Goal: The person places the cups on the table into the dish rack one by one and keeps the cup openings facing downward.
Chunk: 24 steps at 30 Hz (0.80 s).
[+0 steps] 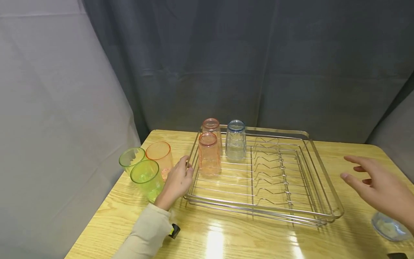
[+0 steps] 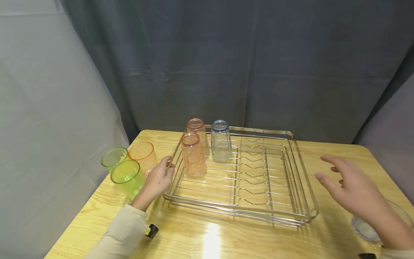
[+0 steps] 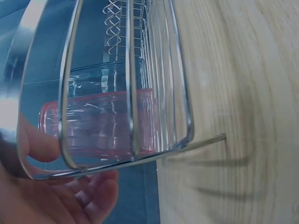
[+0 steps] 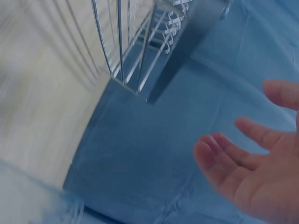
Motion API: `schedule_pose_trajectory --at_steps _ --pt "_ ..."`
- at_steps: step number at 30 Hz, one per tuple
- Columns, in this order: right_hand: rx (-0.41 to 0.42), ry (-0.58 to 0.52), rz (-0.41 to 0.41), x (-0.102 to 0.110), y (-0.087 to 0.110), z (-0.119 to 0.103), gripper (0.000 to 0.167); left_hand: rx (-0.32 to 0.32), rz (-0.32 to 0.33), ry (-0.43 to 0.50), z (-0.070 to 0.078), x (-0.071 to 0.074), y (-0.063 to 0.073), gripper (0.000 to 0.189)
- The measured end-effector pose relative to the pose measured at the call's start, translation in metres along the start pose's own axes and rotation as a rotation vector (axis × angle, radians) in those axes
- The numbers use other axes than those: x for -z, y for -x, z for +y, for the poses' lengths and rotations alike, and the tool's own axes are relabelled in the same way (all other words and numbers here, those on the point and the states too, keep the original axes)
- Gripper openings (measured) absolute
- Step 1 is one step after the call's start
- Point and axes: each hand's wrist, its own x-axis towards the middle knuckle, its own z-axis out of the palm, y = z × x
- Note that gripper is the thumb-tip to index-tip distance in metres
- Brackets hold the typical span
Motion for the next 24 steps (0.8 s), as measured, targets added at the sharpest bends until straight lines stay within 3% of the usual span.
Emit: schedule_pose_trajectory --at_steps 4,11,15,24 --pt "0.027 0.011 0.068 0.009 0.001 0.004 0.055 0.033 -0.025 0.023 -0.002 -0.002 -0.001 0.047" --pt "0.074 -0.034 0.216 0.015 0.006 0.012 0.05 0.115 -0.163 0.116 -0.005 -0.005 -0.006 0.055" --pt "0.101 -0.08 0.279 0.013 0.009 0.021 0.052 0.111 -0.168 0.145 -0.008 -0.008 -0.008 0.056" --pt "0.045 -0.047 0.285 0.01 0.012 0.037 0.055 0.15 -0.167 0.149 -0.009 -0.007 -0.006 0.059"
